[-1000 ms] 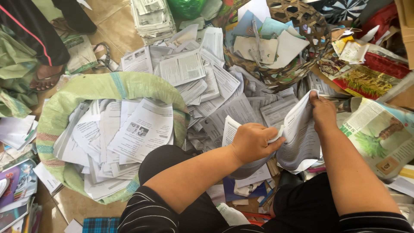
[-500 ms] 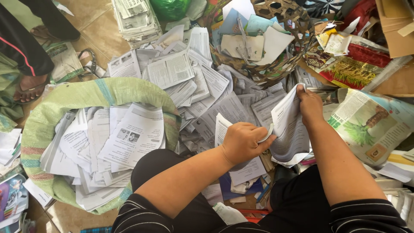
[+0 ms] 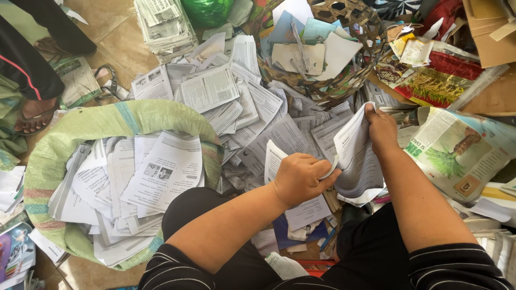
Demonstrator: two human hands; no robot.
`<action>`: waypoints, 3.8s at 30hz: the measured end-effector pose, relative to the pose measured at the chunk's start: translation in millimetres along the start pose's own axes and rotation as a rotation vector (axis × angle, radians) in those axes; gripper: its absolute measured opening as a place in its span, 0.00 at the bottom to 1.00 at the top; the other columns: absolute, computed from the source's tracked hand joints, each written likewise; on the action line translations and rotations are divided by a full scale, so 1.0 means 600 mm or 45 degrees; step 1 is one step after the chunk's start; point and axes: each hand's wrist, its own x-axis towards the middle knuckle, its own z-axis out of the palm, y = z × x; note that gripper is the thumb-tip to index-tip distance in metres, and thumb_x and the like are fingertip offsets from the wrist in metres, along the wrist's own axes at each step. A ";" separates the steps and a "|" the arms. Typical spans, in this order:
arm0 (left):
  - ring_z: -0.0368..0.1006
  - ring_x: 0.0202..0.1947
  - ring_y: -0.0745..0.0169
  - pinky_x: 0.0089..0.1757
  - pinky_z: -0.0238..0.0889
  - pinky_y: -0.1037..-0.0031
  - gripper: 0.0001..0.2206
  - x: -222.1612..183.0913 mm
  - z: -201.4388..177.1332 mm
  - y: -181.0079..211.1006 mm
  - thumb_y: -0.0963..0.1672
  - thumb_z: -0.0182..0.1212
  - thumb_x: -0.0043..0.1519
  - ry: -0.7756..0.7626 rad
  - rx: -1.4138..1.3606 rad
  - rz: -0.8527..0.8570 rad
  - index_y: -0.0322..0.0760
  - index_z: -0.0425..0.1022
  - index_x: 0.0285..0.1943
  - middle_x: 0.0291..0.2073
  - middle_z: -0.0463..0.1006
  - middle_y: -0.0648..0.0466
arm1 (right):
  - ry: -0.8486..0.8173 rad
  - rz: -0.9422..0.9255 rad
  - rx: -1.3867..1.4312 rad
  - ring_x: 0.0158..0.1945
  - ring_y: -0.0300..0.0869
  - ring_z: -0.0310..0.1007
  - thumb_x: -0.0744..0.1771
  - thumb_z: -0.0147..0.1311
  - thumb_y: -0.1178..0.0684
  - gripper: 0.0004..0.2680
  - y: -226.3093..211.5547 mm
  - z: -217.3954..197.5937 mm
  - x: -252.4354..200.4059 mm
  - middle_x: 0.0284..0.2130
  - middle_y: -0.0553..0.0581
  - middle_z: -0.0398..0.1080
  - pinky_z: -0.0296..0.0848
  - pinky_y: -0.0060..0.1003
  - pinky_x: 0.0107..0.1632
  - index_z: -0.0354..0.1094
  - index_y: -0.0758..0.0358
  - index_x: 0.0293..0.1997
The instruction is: The person sorts a large pile of papers by hand, creating distinct stacks on the floor and placing some into a basket and a bag, aligning the papers as they work through the pile.
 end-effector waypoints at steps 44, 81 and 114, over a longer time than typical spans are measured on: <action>0.68 0.20 0.55 0.29 0.63 0.67 0.19 -0.003 -0.024 0.028 0.45 0.70 0.62 0.087 -0.028 0.115 0.41 0.63 0.23 0.16 0.67 0.56 | 0.350 -0.206 -0.763 0.51 0.65 0.71 0.74 0.45 0.39 0.21 0.057 -0.067 0.060 0.47 0.77 0.73 0.64 0.50 0.58 0.74 0.74 0.48; 0.73 0.25 0.61 0.29 0.64 0.74 0.16 -0.045 -0.070 0.091 0.45 0.71 0.63 0.048 -0.149 0.350 0.42 0.68 0.27 0.22 0.74 0.59 | 1.133 0.531 0.053 0.39 0.44 0.80 0.65 0.61 0.38 0.16 0.061 -0.243 0.064 0.42 0.52 0.79 0.79 0.42 0.40 0.75 0.60 0.48; 0.79 0.31 0.44 0.31 0.69 0.57 0.17 -0.095 0.017 -0.044 0.56 0.64 0.57 -0.767 0.178 -0.172 0.41 0.76 0.38 0.23 0.80 0.49 | -0.388 -0.087 -0.424 0.44 0.37 0.70 0.71 0.51 0.50 0.11 0.019 0.033 -0.086 0.43 0.53 0.76 0.67 0.33 0.50 0.72 0.67 0.54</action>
